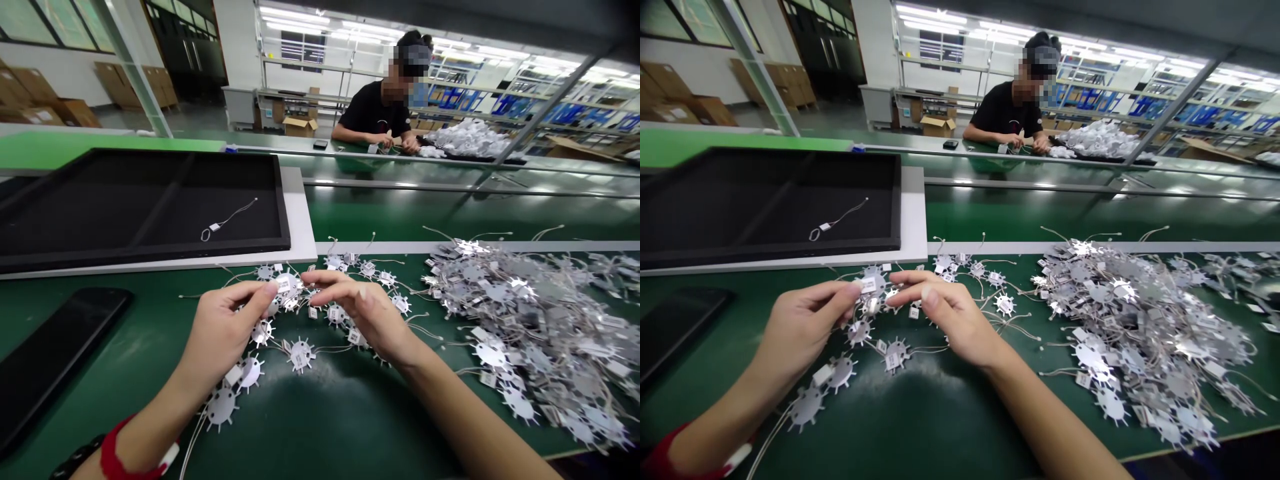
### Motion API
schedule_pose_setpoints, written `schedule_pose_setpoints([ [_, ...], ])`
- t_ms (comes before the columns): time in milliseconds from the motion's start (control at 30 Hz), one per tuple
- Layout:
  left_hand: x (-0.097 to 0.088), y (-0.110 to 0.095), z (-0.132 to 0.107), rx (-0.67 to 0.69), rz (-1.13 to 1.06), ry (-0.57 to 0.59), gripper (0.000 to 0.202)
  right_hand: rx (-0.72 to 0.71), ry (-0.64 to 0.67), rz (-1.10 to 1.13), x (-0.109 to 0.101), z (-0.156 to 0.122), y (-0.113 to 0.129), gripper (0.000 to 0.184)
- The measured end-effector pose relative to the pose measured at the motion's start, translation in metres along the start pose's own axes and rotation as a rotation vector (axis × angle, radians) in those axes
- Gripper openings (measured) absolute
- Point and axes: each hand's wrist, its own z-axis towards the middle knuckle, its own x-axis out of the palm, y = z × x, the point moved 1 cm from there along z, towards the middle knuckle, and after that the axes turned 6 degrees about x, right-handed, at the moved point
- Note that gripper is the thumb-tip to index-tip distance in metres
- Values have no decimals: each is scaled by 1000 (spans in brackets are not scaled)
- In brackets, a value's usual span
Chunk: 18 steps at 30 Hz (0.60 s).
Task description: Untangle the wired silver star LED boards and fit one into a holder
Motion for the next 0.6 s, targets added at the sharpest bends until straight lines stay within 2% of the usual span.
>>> schedule_pose_setpoints([
  [100, -1, -1, 1, 7, 9, -14, 28, 5, -83, 61, -1, 1, -5, 33],
  [167, -2, -1, 2, 15, 20, -33, 28, 9, -89, 94, 0, 1, -5, 28],
  [400, -1, -5, 2, 79, 46, -75, 23, -5, -60, 175, 7, 1, 3, 11],
  [500, -3, -5, 1, 105, 52, -104, 24, 1, -20, 127, 10, -2, 8, 11],
  [600, -5, -5, 2, 108, 50, -132, 27, 59, 72, 28, 13, -5, 11, 13],
])
